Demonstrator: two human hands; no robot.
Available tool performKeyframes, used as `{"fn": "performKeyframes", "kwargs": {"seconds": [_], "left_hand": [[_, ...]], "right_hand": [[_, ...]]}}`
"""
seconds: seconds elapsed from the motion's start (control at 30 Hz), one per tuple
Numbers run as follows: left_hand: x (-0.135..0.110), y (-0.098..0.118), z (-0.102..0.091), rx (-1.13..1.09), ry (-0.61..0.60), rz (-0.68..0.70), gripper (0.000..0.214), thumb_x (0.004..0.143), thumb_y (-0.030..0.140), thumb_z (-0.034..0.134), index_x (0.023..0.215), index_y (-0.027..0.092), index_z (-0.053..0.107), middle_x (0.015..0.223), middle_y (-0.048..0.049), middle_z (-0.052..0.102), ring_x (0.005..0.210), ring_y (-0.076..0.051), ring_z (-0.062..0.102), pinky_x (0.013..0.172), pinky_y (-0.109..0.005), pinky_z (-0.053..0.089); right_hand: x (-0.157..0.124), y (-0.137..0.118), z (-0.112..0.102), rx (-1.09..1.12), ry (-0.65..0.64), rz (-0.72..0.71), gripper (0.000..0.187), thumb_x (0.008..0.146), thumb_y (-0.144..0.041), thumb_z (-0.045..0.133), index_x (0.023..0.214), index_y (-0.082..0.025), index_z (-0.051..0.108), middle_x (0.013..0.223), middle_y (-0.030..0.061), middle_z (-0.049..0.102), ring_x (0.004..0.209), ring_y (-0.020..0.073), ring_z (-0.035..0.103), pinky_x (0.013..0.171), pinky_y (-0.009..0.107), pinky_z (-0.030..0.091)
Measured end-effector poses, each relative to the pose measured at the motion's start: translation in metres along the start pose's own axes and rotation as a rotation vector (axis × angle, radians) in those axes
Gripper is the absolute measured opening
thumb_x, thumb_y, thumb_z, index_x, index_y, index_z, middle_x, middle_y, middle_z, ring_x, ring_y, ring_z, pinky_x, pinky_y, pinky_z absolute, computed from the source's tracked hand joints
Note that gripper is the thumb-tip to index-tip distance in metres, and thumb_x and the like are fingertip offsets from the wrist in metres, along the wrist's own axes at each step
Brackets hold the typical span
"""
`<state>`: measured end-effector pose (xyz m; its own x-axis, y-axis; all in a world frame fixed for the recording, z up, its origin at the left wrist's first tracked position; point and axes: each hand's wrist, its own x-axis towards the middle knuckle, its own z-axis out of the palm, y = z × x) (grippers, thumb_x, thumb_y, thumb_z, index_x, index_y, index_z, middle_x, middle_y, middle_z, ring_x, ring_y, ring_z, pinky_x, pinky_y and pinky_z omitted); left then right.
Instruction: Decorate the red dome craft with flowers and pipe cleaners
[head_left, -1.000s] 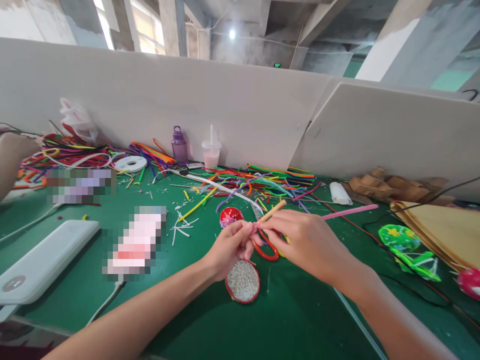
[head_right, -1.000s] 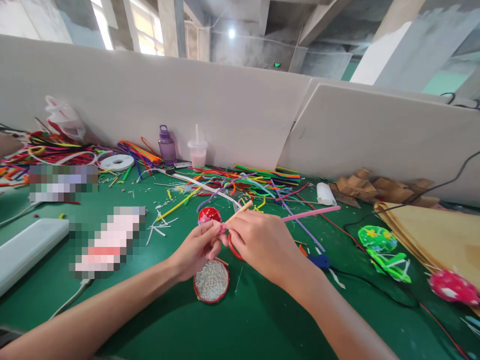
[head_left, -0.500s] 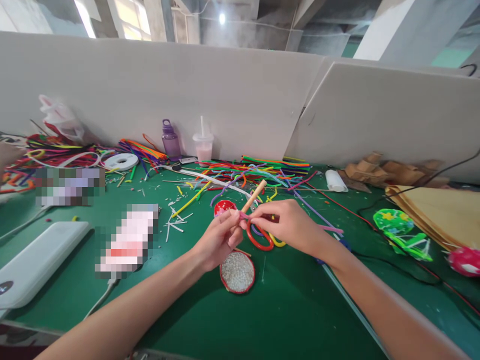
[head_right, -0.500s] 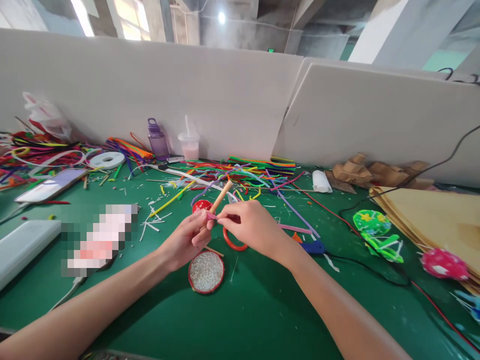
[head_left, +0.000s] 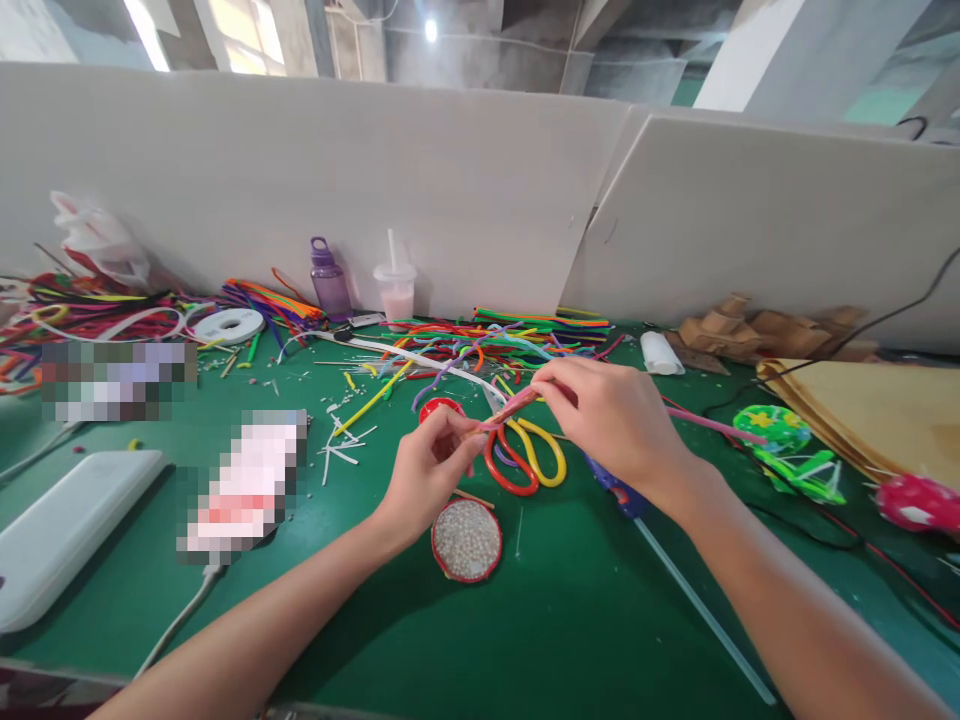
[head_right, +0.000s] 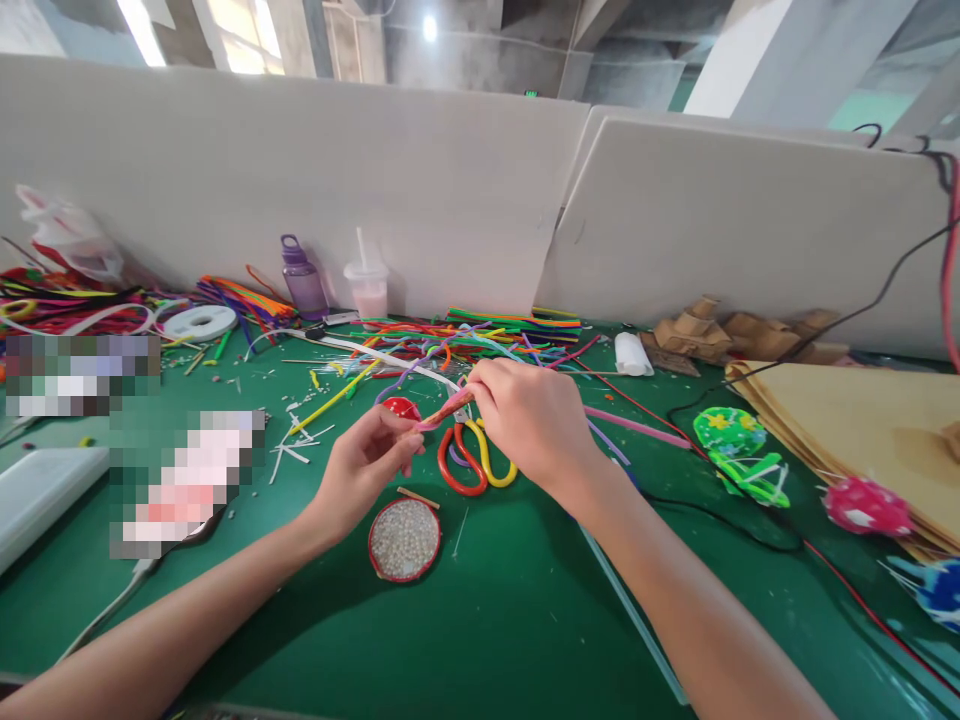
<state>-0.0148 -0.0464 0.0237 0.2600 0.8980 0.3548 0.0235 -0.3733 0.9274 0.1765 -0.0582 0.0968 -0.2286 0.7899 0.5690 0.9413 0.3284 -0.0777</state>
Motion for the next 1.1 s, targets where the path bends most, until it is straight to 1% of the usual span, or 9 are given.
{"fn": "performKeyframes", "kwargs": {"seconds": [0.13, 0.3, 0.37, 0.53, 0.7, 0.77, 0.83, 0.97, 1.1], "left_hand": [[-0.003, -0.002, -0.003, 0.322, 0.043, 0.224, 0.006, 0.081, 0.025, 0.061, 0.084, 0.021, 0.065, 0.083, -0.0046, 0.069, 0.068, -0.013, 0.058, 0.069, -0.027, 0.046], [-0.003, -0.005, -0.005, 0.396, -0.014, 0.293, 0.009, 0.080, 0.022, 0.062, 0.086, 0.023, 0.068, 0.086, -0.0059, 0.071, 0.077, -0.017, 0.063, 0.073, -0.027, 0.046], [-0.002, -0.004, -0.007, 0.449, -0.003, 0.320, 0.010, 0.080, 0.022, 0.061, 0.088, 0.023, 0.068, 0.085, -0.0048, 0.071, 0.074, -0.016, 0.063, 0.070, -0.026, 0.046], [0.007, -0.004, -0.014, 0.571, 0.177, 0.286, 0.013, 0.085, 0.024, 0.055, 0.096, 0.023, 0.063, 0.085, -0.0019, 0.069, 0.065, -0.012, 0.058, 0.064, -0.023, 0.044], [0.031, 0.002, -0.002, 0.765, -0.010, 0.211, 0.019, 0.086, 0.028, 0.052, 0.099, 0.022, 0.065, 0.093, -0.0051, 0.069, 0.080, -0.018, 0.060, 0.074, -0.030, 0.045], [0.045, 0.010, 0.008, 0.672, -0.048, 0.251, 0.023, 0.086, 0.030, 0.051, 0.101, 0.021, 0.066, 0.102, -0.0076, 0.068, 0.099, -0.022, 0.058, 0.090, -0.037, 0.042], [0.058, 0.021, 0.018, 0.440, -0.123, 0.165, 0.027, 0.089, 0.035, 0.047, 0.101, 0.021, 0.067, 0.106, -0.0078, 0.068, 0.106, -0.022, 0.057, 0.093, -0.037, 0.042], [0.070, 0.036, 0.032, -0.096, -0.436, -0.291, 0.035, 0.087, 0.044, 0.050, 0.089, 0.013, 0.068, 0.084, -0.0106, 0.070, 0.081, -0.019, 0.065, 0.073, -0.030, 0.050], [0.069, 0.038, 0.035, -0.338, -0.498, -0.428, 0.023, 0.082, 0.034, 0.061, 0.076, 0.012, 0.064, 0.070, -0.0051, 0.066, 0.061, -0.010, 0.059, 0.062, -0.022, 0.048]], "right_hand": [[0.005, 0.011, -0.007, 0.086, -0.082, 0.043, 0.019, 0.087, -0.024, 0.051, 0.082, -0.019, 0.067, 0.078, 0.0031, 0.070, 0.067, 0.0157, 0.060, 0.058, 0.026, 0.035], [0.011, 0.036, -0.017, 0.216, -0.297, 0.060, 0.019, 0.083, -0.026, 0.053, 0.073, -0.020, 0.069, 0.057, -0.0018, 0.061, 0.052, 0.0116, 0.051, 0.052, 0.024, 0.031], [0.013, 0.052, -0.024, 0.191, -0.254, 0.095, 0.019, 0.082, -0.026, 0.053, 0.072, -0.020, 0.069, 0.057, -0.0012, 0.061, 0.053, 0.0117, 0.051, 0.052, 0.024, 0.031], [0.014, 0.087, -0.047, 0.197, -0.090, 0.238, 0.020, 0.080, -0.033, 0.056, 0.074, -0.018, 0.067, 0.059, 0.0012, 0.062, 0.054, 0.0127, 0.052, 0.051, 0.025, 0.034], [0.014, 0.081, -0.050, 0.320, -0.217, 0.181, 0.019, 0.081, -0.032, 0.054, 0.074, -0.018, 0.064, 0.059, -0.0006, 0.060, 0.052, 0.0107, 0.050, 0.049, 0.023, 0.034], [0.015, 0.075, -0.046, 0.337, -0.229, 0.136, 0.020, 0.082, -0.031, 0.053, 0.071, -0.017, 0.063, 0.057, -0.0010, 0.058, 0.051, 0.0101, 0.048, 0.049, 0.023, 0.032], [0.015, 0.072, -0.043, 0.338, -0.211, 0.116, 0.020, 0.082, -0.030, 0.052, 0.072, -0.017, 0.063, 0.057, -0.0014, 0.057, 0.051, 0.0098, 0.047, 0.049, 0.023, 0.031], [0.016, 0.074, -0.040, 0.339, -0.175, 0.101, 0.016, 0.083, -0.024, 0.051, 0.077, -0.018, 0.064, 0.059, -0.0017, 0.058, 0.052, 0.0098, 0.047, 0.050, 0.023, 0.030], [0.016, 0.069, -0.037, 0.346, -0.152, 0.025, 0.019, 0.084, -0.017, 0.048, 0.088, -0.019, 0.067, 0.073, 0.0002, 0.066, 0.061, 0.0115, 0.054, 0.056, 0.024, 0.036]]}}
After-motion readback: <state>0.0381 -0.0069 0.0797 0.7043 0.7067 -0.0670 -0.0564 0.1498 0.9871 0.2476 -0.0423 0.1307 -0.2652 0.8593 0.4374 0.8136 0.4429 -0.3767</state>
